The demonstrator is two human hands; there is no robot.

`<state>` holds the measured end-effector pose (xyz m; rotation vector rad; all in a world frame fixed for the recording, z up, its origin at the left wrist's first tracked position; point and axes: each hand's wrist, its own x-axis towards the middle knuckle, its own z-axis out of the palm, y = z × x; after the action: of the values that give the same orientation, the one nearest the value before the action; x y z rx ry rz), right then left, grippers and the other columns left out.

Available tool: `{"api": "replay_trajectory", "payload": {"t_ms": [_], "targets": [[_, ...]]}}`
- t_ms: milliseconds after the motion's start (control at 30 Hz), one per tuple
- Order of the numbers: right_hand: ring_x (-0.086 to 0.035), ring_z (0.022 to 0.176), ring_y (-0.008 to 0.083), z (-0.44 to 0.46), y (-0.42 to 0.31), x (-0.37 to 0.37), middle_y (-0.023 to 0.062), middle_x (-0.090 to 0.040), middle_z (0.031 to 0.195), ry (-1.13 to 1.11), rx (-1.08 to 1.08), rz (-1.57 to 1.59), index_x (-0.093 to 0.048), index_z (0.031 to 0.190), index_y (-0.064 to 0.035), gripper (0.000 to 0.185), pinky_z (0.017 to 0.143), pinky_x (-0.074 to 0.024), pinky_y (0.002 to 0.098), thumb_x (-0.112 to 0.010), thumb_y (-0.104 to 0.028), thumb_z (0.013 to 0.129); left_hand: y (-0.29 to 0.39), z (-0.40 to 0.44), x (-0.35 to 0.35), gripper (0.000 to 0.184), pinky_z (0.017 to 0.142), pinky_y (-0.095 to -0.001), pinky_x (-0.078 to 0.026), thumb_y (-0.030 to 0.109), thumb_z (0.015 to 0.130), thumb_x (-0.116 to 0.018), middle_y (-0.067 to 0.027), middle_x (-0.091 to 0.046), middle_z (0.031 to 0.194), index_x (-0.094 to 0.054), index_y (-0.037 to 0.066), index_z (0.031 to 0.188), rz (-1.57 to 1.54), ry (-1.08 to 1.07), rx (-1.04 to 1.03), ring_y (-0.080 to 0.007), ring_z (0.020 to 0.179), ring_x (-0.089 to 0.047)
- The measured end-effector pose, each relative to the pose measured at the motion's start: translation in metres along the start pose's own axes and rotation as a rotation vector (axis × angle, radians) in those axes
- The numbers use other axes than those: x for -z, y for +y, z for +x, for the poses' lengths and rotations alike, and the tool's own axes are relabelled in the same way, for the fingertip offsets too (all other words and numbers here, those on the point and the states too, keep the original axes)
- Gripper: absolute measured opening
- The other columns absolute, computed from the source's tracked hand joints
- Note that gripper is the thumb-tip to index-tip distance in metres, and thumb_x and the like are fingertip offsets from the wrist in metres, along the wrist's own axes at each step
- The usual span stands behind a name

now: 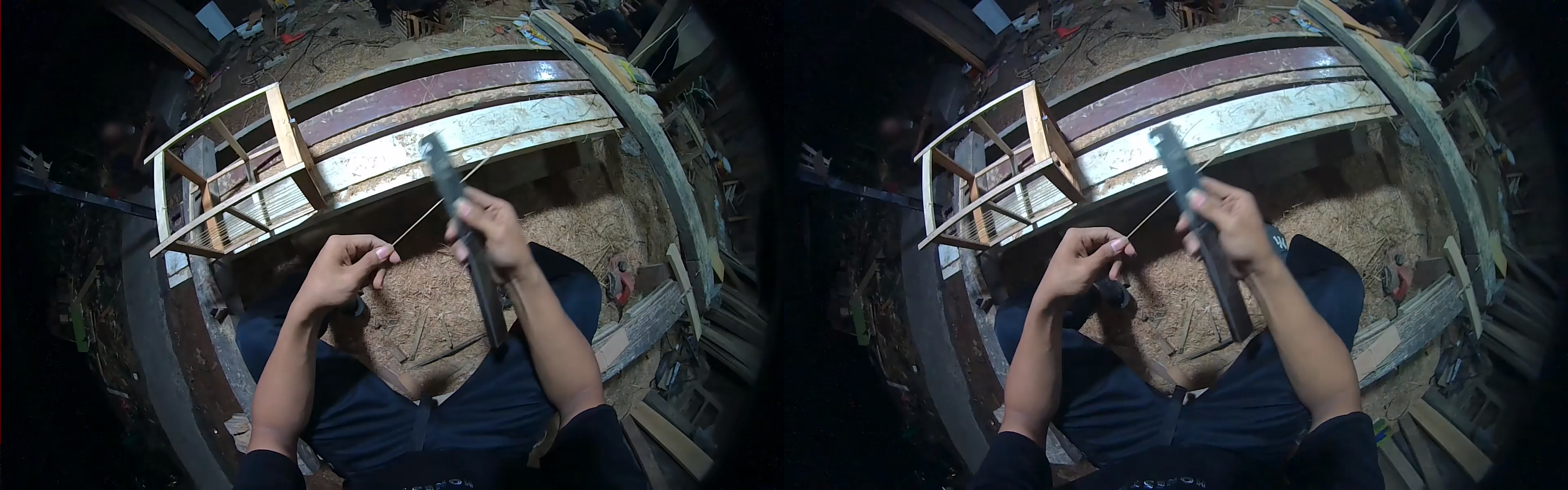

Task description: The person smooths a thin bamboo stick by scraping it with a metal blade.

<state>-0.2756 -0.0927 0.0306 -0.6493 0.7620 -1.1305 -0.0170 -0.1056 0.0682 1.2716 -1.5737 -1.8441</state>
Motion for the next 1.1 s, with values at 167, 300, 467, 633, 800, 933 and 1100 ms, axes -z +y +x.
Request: {"api": "replay_trajectory", "payload": {"t_ms": [167,300,467,633,800,933,1100], "targets": [[-0.064,0.053,0.0150,-0.005,0.010,-0.015,0.0126,-0.070,0.078,-0.144,-0.100,-0.151,-0.056,0.129,0.0044,0.034,0.048,-0.0533,0.0273,-0.059,-0.015,0.101,-0.013,0.008,-0.001,0.025,0.049,-0.0203,-0.034,0.020,0.102,-0.058,0.0017,-0.060,0.063,-0.071,-0.002,0.099,0.034,0.015,-0.040,-0.0023,0.053,-0.047],[-0.065,0.053,0.0151,-0.008,0.022,-0.028,0.0122,-0.069,0.076,-0.174,-0.154,-0.088,-0.057,0.126,0.0054,0.033,0.049,-0.0533,0.0274,-0.059,-0.016,0.101,-0.015,0.008,-0.003,0.023,0.050,-0.0199,-0.035,0.018,0.100,-0.061,0.0007,-0.064,0.069,-0.072,-0.002,0.105,-0.040,0.032,-0.122,-0.0015,0.055,-0.048],[-0.062,0.050,0.0142,0.000,0.004,-0.004,0.0111,-0.067,0.074,0.002,0.005,-0.054,-0.057,0.123,0.0044,0.031,0.047,-0.0516,0.0248,-0.058,-0.018,0.101,0.000,0.005,-0.006,0.023,0.058,-0.0216,-0.044,0.015,0.099,-0.063,-0.0025,-0.067,0.074,-0.072,-0.003,0.108,-0.013,0.018,0.026,-0.0047,0.066,-0.058],[-0.064,0.053,0.0148,-0.014,0.027,-0.038,0.0125,-0.071,0.080,-0.202,-0.162,-0.038,-0.056,0.129,0.0052,0.034,0.051,-0.0538,0.0268,-0.057,-0.015,0.102,-0.013,0.010,-0.007,0.023,0.057,-0.0224,-0.044,0.015,0.099,-0.063,-0.0033,-0.068,0.075,-0.072,-0.004,0.107,-0.029,0.022,-0.102,-0.0053,0.065,-0.058],[-0.064,0.053,0.0147,0.000,0.012,-0.007,0.0121,-0.069,0.076,-0.011,-0.042,-0.015,-0.058,0.126,0.0045,0.032,0.049,-0.0540,0.0272,-0.057,-0.016,0.101,-0.009,0.005,-0.007,0.021,0.057,-0.0215,-0.044,0.013,0.098,-0.065,-0.0042,-0.069,0.077,-0.073,-0.004,0.106,-0.007,0.069,-0.045,-0.0049,0.066,-0.060],[-0.064,0.053,0.0159,-0.011,0.024,-0.032,0.0134,-0.070,0.080,-0.214,-0.160,-0.074,-0.057,0.129,0.0061,0.034,0.050,-0.0544,0.0280,-0.058,-0.014,0.101,-0.017,0.008,-0.008,0.020,0.057,-0.0210,-0.044,0.012,0.097,-0.065,-0.0042,-0.070,0.077,-0.073,-0.004,0.106,-0.070,0.062,-0.104,-0.0053,0.067,-0.061],[-0.062,0.050,0.0148,-0.003,0.013,-0.016,0.0115,-0.069,0.075,-0.036,-0.097,0.003,-0.055,0.132,0.0030,0.038,0.047,-0.0517,0.0249,-0.059,-0.016,0.100,-0.006,0.003,-0.011,0.020,0.057,-0.0214,-0.044,0.012,0.096,-0.066,-0.0047,-0.070,0.078,-0.073,-0.004,0.107,-0.039,0.108,-0.065,-0.0056,0.067,-0.061]]}}
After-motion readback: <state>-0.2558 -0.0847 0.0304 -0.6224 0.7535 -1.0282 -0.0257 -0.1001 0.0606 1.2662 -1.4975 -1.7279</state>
